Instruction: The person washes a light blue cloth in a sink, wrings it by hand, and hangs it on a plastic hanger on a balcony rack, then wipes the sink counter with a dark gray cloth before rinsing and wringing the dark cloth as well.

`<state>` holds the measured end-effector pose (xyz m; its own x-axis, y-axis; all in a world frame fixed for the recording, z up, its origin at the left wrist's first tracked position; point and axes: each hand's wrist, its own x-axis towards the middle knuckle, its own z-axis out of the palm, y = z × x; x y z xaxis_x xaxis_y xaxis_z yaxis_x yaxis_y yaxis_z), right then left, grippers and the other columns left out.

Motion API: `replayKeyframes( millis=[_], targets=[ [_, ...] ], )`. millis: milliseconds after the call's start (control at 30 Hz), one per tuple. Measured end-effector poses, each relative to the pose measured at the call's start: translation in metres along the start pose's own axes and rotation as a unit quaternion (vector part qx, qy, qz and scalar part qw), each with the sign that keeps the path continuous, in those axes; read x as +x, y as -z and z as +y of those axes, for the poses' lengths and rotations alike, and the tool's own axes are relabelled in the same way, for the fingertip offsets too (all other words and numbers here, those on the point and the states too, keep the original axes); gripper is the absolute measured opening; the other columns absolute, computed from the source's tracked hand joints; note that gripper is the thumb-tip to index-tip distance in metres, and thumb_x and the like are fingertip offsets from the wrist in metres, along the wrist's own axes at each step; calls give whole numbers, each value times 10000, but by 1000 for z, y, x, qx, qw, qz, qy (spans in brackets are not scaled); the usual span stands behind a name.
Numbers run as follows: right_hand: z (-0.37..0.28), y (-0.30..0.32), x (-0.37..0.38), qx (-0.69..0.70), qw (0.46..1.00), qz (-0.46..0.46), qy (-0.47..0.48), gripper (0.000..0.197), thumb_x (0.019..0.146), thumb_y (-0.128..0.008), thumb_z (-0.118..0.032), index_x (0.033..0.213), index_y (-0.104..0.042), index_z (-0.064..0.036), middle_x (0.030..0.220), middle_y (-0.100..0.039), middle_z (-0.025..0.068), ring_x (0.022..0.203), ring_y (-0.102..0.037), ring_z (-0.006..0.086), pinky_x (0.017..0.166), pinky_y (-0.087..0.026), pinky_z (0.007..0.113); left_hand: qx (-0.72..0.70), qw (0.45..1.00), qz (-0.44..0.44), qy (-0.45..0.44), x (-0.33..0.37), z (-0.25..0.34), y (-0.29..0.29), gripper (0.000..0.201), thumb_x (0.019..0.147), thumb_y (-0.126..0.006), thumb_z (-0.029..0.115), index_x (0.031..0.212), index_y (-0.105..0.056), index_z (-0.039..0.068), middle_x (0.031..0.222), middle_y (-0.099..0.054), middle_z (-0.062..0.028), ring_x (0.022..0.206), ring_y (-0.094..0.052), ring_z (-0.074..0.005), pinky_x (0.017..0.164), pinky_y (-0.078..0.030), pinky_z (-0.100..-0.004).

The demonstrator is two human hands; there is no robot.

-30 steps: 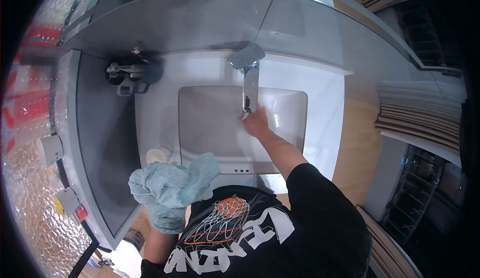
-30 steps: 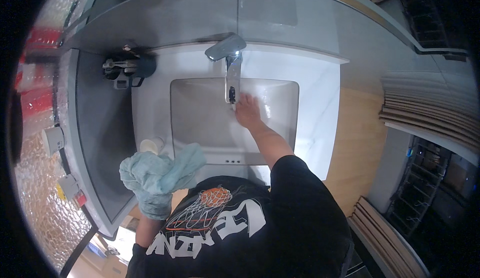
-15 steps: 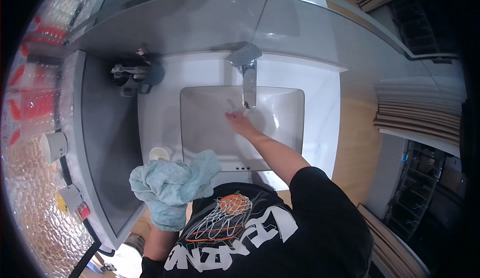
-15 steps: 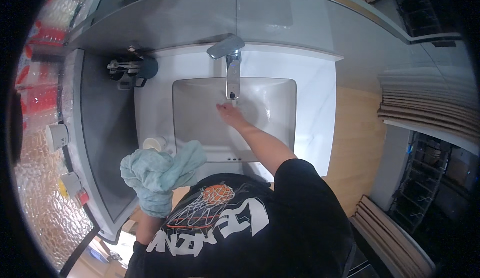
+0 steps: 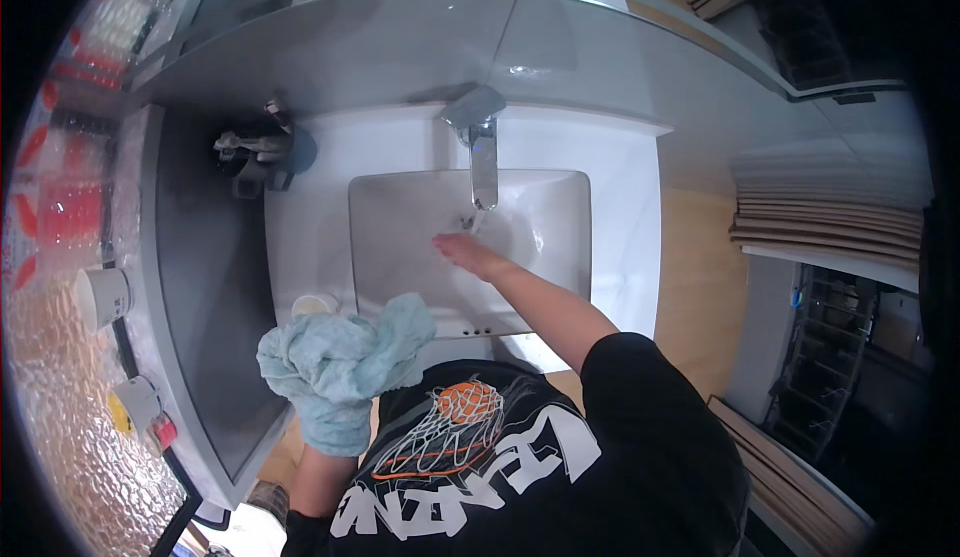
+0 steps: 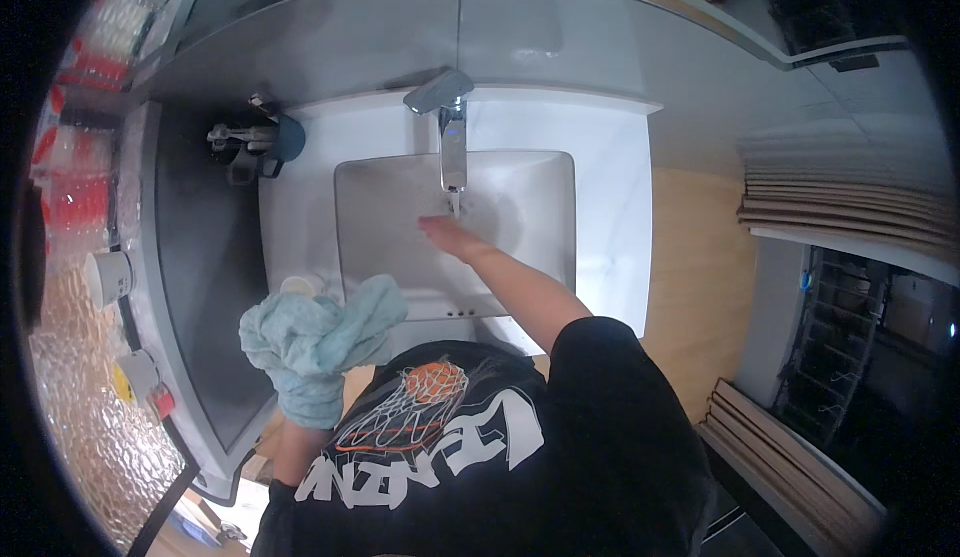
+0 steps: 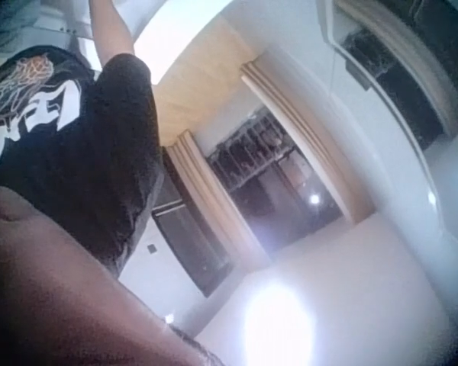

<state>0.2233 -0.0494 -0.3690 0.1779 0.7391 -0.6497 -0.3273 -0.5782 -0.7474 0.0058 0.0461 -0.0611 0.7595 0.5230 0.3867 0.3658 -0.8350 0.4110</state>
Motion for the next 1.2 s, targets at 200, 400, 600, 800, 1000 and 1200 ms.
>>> replayKeyframes(
  millis=[200,400,600,800,1000,1200],
  targets=[
    [-55,27,4,253,959,120,-37,448,945,-460,-327,1281,-506,-34,1258,-552,148,1200,-505,230,964,-434,370,11,1000,3,15,-11,-4,1,288,492,-733,76,743,-698,214,697,-542,38,613,-546,-166,568,-423,-308],
    [-21,-19,-12,-356,931,-5,76,578,943,-420,-381,1364,-402,15,1376,-401,283,1312,-370,369,1095,-276,433,7,1000,-1,7,-6,-4,-1,297,488,-734,87,753,-701,218,702,-540,40,617,-544,-167,569,-421,-311],
    [4,37,-18,-513,760,388,-97,817,880,-487,-487,1437,-220,47,1519,-181,231,1429,-89,382,1131,-91,529,9,1000,-8,11,-7,-3,1,307,483,-735,99,763,-704,221,708,-539,42,620,-543,-167,569,-419,-314],
    [-7,7,16,-478,829,289,-26,797,833,-530,-495,1438,-292,-35,1516,-192,209,1433,-64,351,1139,-71,517,23,999,-16,22,-11,2,4,317,478,-736,111,773,-707,225,713,-537,44,624,-542,-167,570,-417,-316],
    [-9,-31,22,-633,726,96,250,624,876,-510,-452,1403,-378,-146,1470,-298,148,1375,-226,358,1088,-182,581,30,999,-30,28,-15,3,3,328,474,-737,123,783,-710,228,719,-535,46,627,-541,-168,570,-415,-319],
    [21,23,10,-548,755,361,3,662,910,-420,-387,1446,-284,-23,1547,-153,154,1439,12,370,1127,17,545,26,999,-30,28,-16,2,3,339,469,-738,135,793,-713,231,724,-533,48,630,-540,-168,571,-413,-322]
  ],
)
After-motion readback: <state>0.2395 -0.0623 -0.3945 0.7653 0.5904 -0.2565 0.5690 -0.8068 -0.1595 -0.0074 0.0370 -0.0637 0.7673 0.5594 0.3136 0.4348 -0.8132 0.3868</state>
